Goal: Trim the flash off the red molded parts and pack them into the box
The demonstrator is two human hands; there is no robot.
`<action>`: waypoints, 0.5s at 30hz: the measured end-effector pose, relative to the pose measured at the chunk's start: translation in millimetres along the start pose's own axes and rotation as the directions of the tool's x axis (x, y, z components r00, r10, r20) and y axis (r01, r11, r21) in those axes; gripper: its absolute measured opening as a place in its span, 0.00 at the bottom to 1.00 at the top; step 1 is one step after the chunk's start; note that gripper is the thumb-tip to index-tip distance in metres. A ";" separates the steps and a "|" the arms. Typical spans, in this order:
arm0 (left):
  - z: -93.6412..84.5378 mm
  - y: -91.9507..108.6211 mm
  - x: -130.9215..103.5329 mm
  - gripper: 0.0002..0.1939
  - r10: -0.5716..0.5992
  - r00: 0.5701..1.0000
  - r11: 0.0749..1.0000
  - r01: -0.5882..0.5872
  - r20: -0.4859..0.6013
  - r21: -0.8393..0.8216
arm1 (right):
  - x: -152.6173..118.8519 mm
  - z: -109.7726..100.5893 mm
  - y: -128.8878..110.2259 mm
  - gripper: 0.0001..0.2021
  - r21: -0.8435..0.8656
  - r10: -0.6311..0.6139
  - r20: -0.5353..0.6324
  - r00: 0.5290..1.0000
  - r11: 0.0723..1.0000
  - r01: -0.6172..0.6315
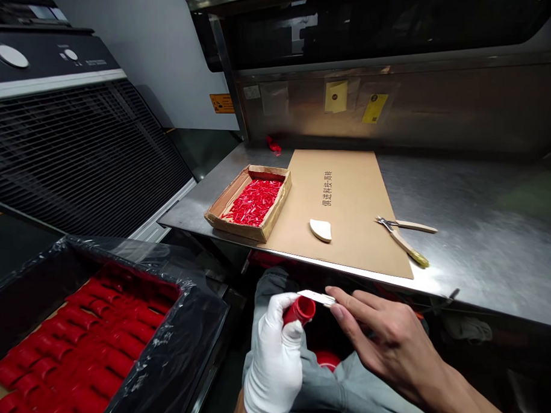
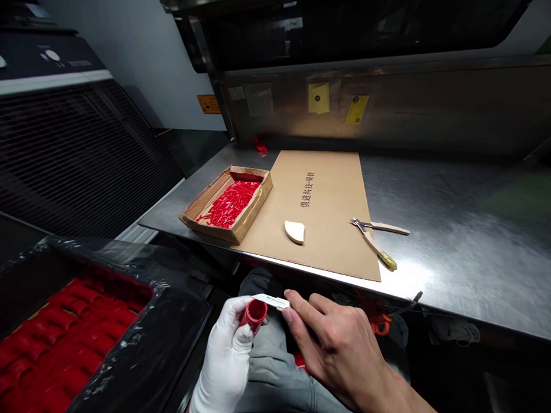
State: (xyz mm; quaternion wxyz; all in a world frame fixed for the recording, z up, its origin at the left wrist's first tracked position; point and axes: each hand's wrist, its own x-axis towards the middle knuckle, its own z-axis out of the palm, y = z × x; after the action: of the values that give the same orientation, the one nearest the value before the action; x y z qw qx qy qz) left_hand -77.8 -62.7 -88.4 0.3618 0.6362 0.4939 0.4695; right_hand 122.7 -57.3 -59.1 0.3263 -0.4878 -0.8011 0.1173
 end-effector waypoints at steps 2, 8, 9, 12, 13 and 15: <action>-0.1 0.5 0.6 0.12 0.001 1.000 1.000 -0.001 0.005 0.003 | 3.6 -1.4 0.3 0.14 0.079 0.048 0.003 0.999 0.996 -0.048; 4.4 -3.2 -2.5 0.13 0.083 0.994 0.996 -0.086 0.070 0.029 | 26.9 -5.2 -7.8 0.18 0.472 0.300 0.340 0.891 0.765 -0.438; 5.8 -4.8 -3.1 0.13 0.109 0.992 0.993 -0.112 0.069 0.039 | 30.1 -3.6 -9.3 0.18 0.514 0.297 0.387 0.873 0.717 -0.472; 9.3 -8.9 -2.3 0.14 0.174 0.984 0.982 -0.176 0.044 0.072 | 35.1 3.5 -11.7 0.18 0.594 0.272 0.456 0.847 0.615 -0.518; 9.7 -9.2 -1.2 0.13 0.179 0.983 0.980 -0.182 0.044 0.074 | 35.3 5.6 -11.7 0.18 0.601 0.277 0.468 0.839 0.597 -0.532; 9.4 -7.6 1.5 0.12 0.167 0.984 0.984 -0.170 0.070 0.054 | 34.4 7.4 -10.6 0.17 0.593 0.290 0.500 0.816 0.572 -0.567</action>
State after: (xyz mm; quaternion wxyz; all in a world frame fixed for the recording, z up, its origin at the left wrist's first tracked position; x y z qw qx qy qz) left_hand -71.0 -59.4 -97.9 0.3177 0.7013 0.4399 0.4623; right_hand 99.8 -32.1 -45.3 0.3038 -0.4729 -0.5874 0.5822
